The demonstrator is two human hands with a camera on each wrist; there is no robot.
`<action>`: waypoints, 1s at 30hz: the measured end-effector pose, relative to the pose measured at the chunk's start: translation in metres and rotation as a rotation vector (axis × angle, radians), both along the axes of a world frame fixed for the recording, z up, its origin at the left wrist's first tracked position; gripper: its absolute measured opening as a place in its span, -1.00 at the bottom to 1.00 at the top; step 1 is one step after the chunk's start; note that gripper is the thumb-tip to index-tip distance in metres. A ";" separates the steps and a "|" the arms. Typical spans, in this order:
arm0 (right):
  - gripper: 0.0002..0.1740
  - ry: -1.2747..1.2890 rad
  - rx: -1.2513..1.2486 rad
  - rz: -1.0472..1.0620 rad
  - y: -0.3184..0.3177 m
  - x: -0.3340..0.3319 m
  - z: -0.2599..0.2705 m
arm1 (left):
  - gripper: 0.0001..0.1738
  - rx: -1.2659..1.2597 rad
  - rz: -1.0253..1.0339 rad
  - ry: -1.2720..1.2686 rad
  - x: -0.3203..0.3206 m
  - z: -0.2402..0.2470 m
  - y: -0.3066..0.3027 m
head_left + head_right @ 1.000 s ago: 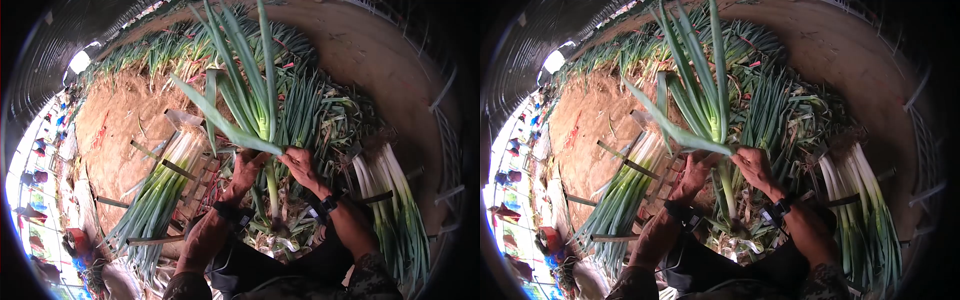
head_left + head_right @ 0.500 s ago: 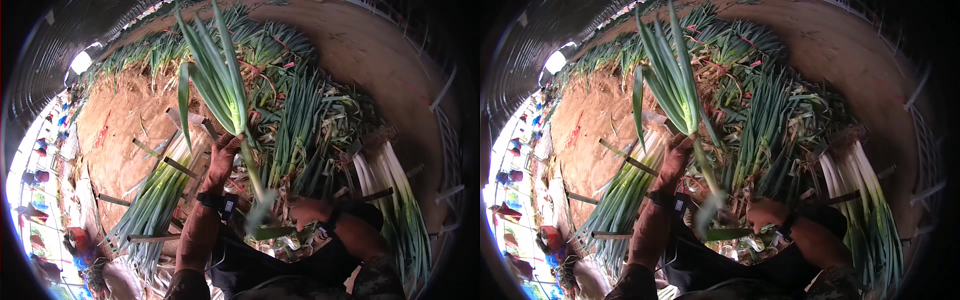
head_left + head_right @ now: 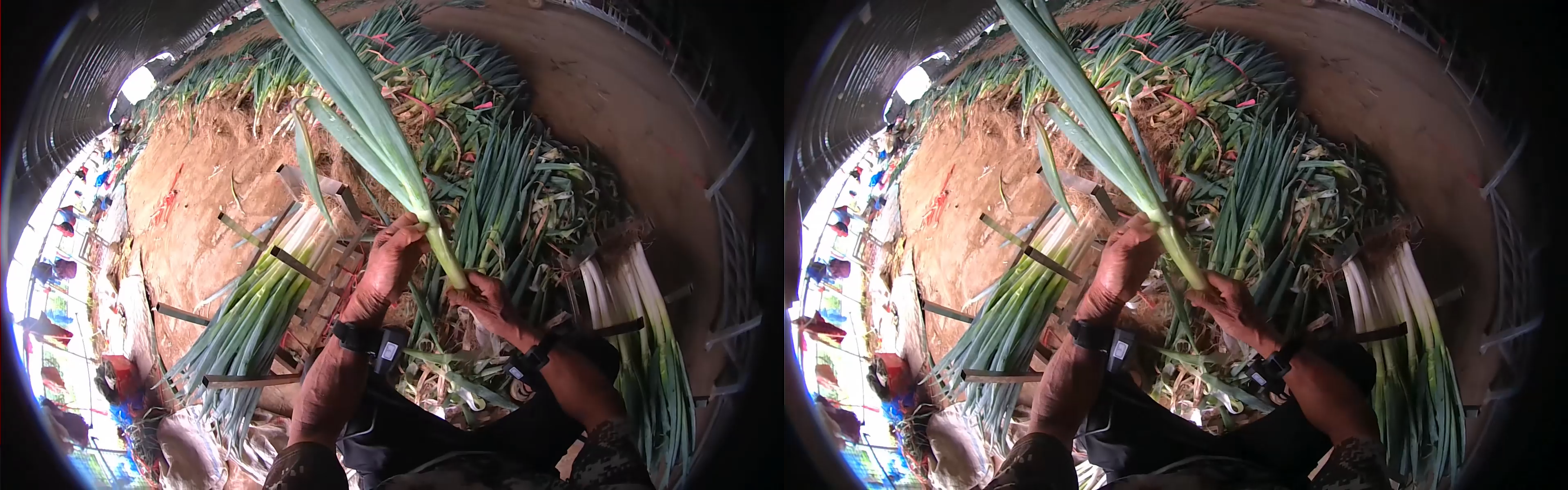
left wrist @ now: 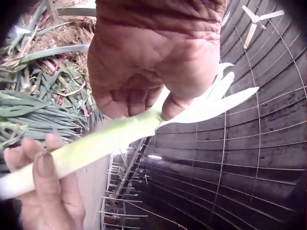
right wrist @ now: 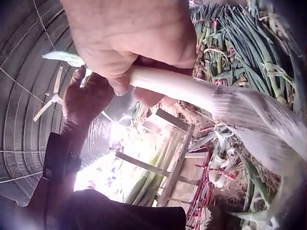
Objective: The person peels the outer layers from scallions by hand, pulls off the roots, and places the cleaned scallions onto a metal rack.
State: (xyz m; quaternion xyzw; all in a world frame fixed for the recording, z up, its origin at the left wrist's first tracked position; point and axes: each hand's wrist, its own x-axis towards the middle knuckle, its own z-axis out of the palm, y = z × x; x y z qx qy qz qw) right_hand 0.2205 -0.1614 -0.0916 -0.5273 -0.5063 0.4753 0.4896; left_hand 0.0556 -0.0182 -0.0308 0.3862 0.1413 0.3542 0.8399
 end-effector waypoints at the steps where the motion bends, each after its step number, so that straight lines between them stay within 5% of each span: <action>1: -0.56 0.024 0.041 -0.022 0.000 -0.003 -0.001 | -0.59 -0.017 0.004 0.003 0.001 0.001 -0.001; 5: -0.57 0.020 0.035 -0.051 0.004 -0.005 -0.007 | -0.56 0.172 0.164 0.119 0.004 -0.009 -0.007; 11: -0.68 0.091 -0.025 -0.113 0.004 -0.007 0.016 | -0.66 -0.057 0.224 0.038 0.003 0.006 -0.009; 18: -0.68 0.117 -0.087 -0.163 0.004 -0.010 0.024 | -0.71 0.154 0.355 0.357 0.001 -0.001 -0.019; 27: -0.46 0.246 -0.062 -0.069 0.001 -0.011 0.044 | -0.68 0.051 0.212 0.537 -0.007 -0.009 -0.012; 30: -0.45 0.276 -0.118 -0.023 -0.003 -0.008 0.039 | -0.71 0.186 0.097 0.576 -0.017 -0.009 -0.010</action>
